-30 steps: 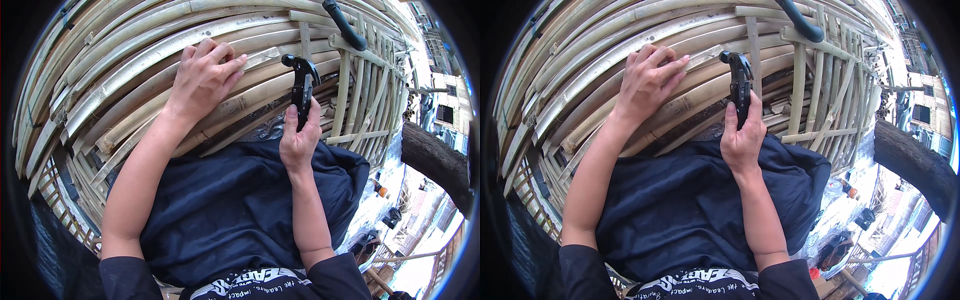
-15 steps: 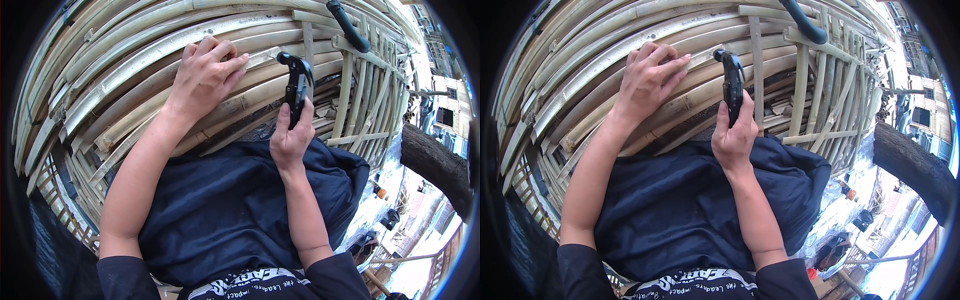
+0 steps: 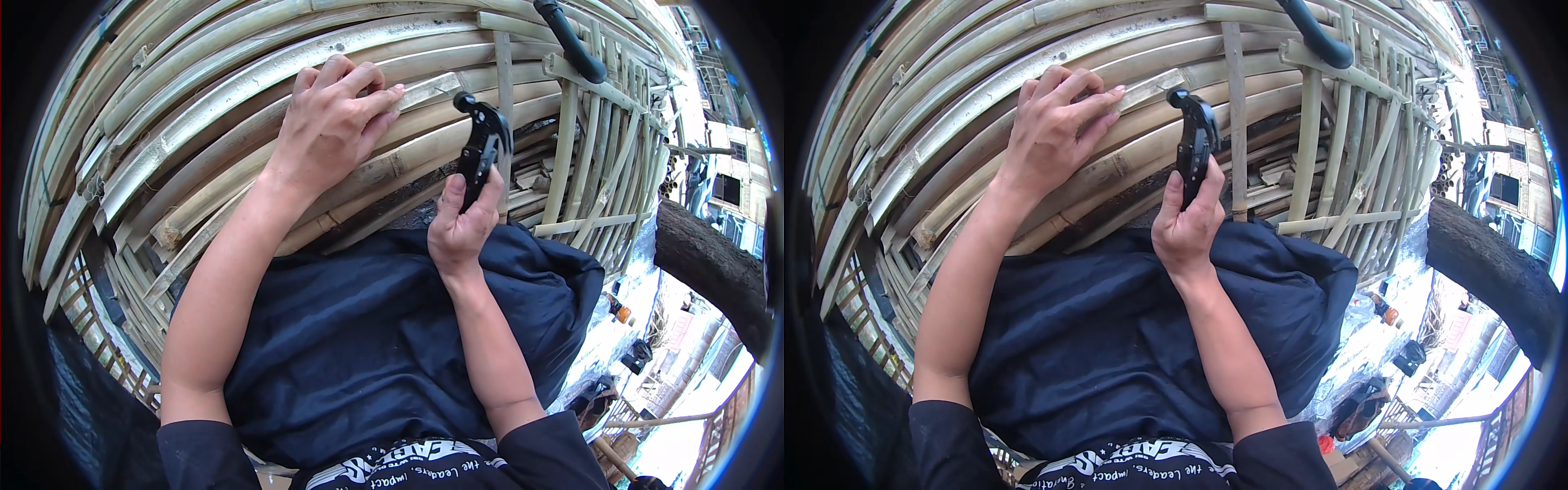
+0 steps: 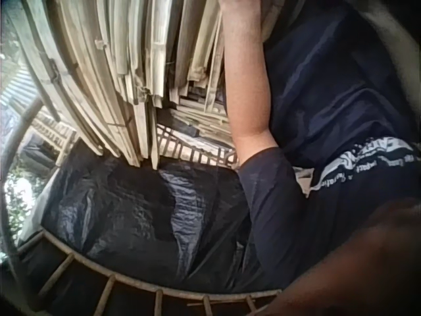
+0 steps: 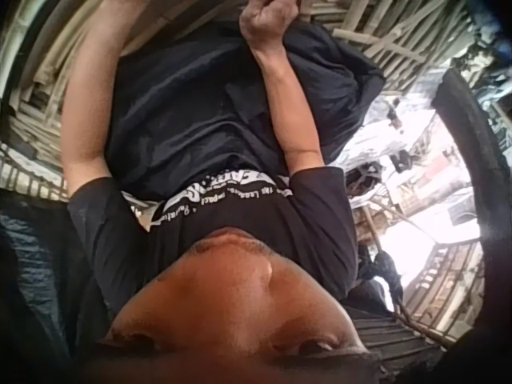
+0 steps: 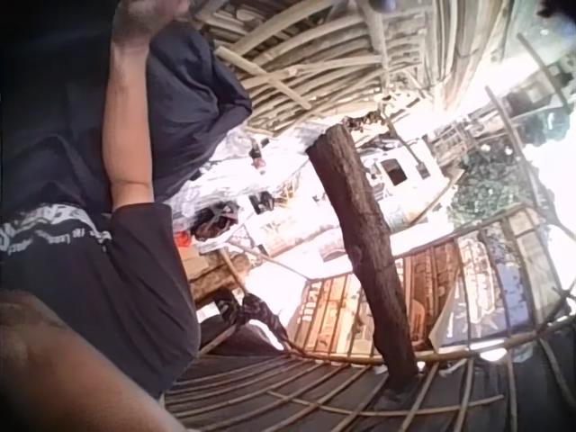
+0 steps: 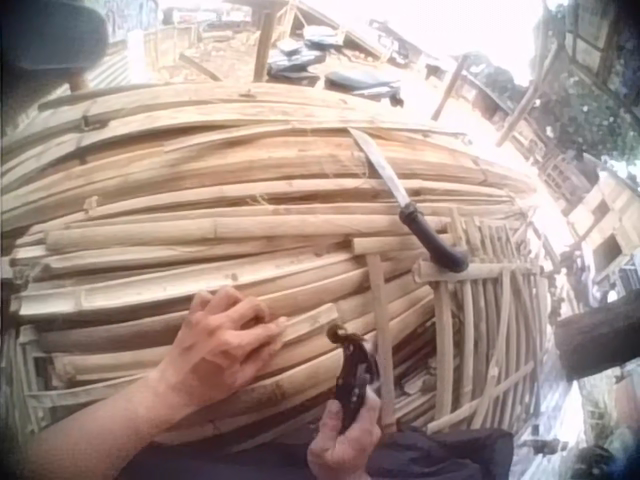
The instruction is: The person hammers nails into thin bamboo strips to secure them onto a larger curved bamboo framework. The person holds a small hammer and positions nails by hand while sitting amidst a large collection of bamboo materials.
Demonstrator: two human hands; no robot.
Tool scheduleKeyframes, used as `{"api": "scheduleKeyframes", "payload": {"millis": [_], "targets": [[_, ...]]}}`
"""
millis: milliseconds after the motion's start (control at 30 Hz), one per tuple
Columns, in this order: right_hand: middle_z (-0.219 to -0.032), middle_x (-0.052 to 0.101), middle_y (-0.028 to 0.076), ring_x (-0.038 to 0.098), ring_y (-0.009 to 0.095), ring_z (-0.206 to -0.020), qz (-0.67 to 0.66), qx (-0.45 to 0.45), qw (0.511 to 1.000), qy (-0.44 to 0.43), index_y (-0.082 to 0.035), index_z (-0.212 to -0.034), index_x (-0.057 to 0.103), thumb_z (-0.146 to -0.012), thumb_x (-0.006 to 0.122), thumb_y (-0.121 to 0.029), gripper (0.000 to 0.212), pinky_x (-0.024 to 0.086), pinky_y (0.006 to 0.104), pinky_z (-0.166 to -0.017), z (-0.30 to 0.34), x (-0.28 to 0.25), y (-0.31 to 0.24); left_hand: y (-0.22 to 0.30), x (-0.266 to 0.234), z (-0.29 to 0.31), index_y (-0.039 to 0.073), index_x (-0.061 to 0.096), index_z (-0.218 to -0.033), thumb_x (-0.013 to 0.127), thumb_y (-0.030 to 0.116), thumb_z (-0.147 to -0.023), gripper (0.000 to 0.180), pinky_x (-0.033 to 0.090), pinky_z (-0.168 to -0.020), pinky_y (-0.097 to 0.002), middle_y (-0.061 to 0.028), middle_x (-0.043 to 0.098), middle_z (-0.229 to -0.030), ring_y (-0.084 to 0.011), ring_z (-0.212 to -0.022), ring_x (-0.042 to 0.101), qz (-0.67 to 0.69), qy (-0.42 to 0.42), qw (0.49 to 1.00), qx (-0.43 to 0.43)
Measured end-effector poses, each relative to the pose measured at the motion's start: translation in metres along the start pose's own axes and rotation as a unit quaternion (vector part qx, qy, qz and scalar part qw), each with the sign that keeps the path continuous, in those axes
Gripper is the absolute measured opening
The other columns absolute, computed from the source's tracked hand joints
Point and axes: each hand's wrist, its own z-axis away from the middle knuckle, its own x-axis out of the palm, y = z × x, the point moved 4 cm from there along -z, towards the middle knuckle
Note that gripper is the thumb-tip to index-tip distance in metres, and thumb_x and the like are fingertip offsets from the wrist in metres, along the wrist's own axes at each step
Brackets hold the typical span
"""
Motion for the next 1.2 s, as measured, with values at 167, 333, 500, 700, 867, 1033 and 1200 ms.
{"api": "scheduleKeyframes", "payload": {"millis": [167, 333, 500, 700, 867, 1033, 1200], "targets": [[-0.085, 0.066, 0.016, 0.068, 0.027, -0.069, -0.048, 0.026, 0.998, 0.04, 0.004, -0.136, 0.046, -0.107, 0.057, -0.016, 0.037, 0.053, 0.037, -0.066, 0.003, 0.003, 0.009, 0.001, 0.001, 0.0, 0.018, 0.08, -0.107, 0.075, 0.023, -0.089, 0.019, 0.042, -0.083, -0.0357, 0.0051, 0.067, -0.099, -0.0166, -0.099, 0.06, -0.011, 0.015, 1.0, 0.002], [-0.079, 0.062, 0.008, 0.061, 0.016, -0.064, -0.023, -0.029, 0.998, 0.054, 0.001, -0.13, 0.044, -0.108, 0.055, -0.02, 0.032, 0.048, 0.0299, -0.058, 0.005, 0.006, 0.013, 0.002, 0.003, -0.002, 0.016, 0.079, -0.112, 0.076, 0.022, -0.089, 0.024, 0.041, -0.084, -0.0364, 0.0031, 0.066, -0.104, -0.0186, -0.103, 0.059, 0.005, 0.002, 1.0, 0.004], [-0.078, 0.057, 0.003, 0.054, 0.008, -0.058, 0.014, -0.034, 0.999, 0.032, -0.003, -0.127, 0.043, -0.109, 0.054, -0.025, 0.03, 0.043, 0.0237, -0.051, 0.005, 0.012, 0.01, 0.0, 0.001, 0.001, 0.016, 0.079, -0.112, 0.076, 0.022, -0.09, 0.024, 0.041, -0.085, -0.0363, 0.0032, 0.066, -0.104, -0.0186, -0.103, 0.059, -0.005, -0.004, 1.0, 0.0], [-0.09, 0.065, 0.015, 0.067, 0.028, -0.075, -0.005, -0.043, 0.997, 0.061, 0.001, -0.133, 0.046, -0.106, 0.057, -0.019, 0.035, 0.052, 0.0351, -0.067, 0.012, 0.01, 0.02, 0.0, 0.001, 0.001, 0.016, 0.079, -0.113, 0.076, 0.023, -0.09, 0.024, 0.04, -0.085, -0.0362, 0.0034, 0.066, -0.106, -0.0189, -0.103, 0.058, -0.005, -0.001, 1.0, 0.003], [-0.094, 0.066, 0.021, 0.071, 0.038, -0.083, 0.037, 0.003, 0.999, -0.002, 0.003, -0.134, 0.046, -0.105, 0.06, -0.015, 0.037, 0.055, 0.0399, -0.075, 0.003, 0.011, 0.004, 0.0, 0.001, 0.001, 0.016, 0.079, -0.113, 0.076, 0.022, -0.09, 0.025, 0.04, -0.084, -0.0362, 0.0033, 0.066, -0.105, -0.0188, -0.103, 0.058, -0.01, 0.003, 1.0, 0.011], [-0.076, 0.059, 0.006, 0.057, 0.012, -0.059, -0.01, -0.053, 0.997, 0.056, 0.0, -0.127, 0.042, -0.108, 0.057, -0.023, 0.033, 0.046, 0.0276, -0.054, 0.014, 0.014, 0.021, 0.001, 0.003, 0.0, 0.015, 0.078, -0.113, 0.075, 0.022, -0.09, 0.024, 0.04, -0.084, -0.0361, 0.0032, 0.066, -0.105, -0.0189, -0.103, 0.058, -0.005, 0.004, 1.0, 0.012], [-0.087, 0.064, 0.012, 0.066, 0.026, -0.07, -0.105, -0.006, 0.993, 0.061, 0.001, -0.13, 0.044, -0.107, 0.057, -0.017, 0.032, 0.053, 0.036, -0.067, 0.017, 0.016, 0.019, 0.0, 0.001, 0.0, 0.015, 0.078, -0.114, 0.075, 0.022, -0.091, 0.024, 0.04, -0.084, -0.0362, 0.003, 0.066, -0.106, -0.019, -0.104, 0.058, -0.008, -0.003, 1.0, 0.005]]}}
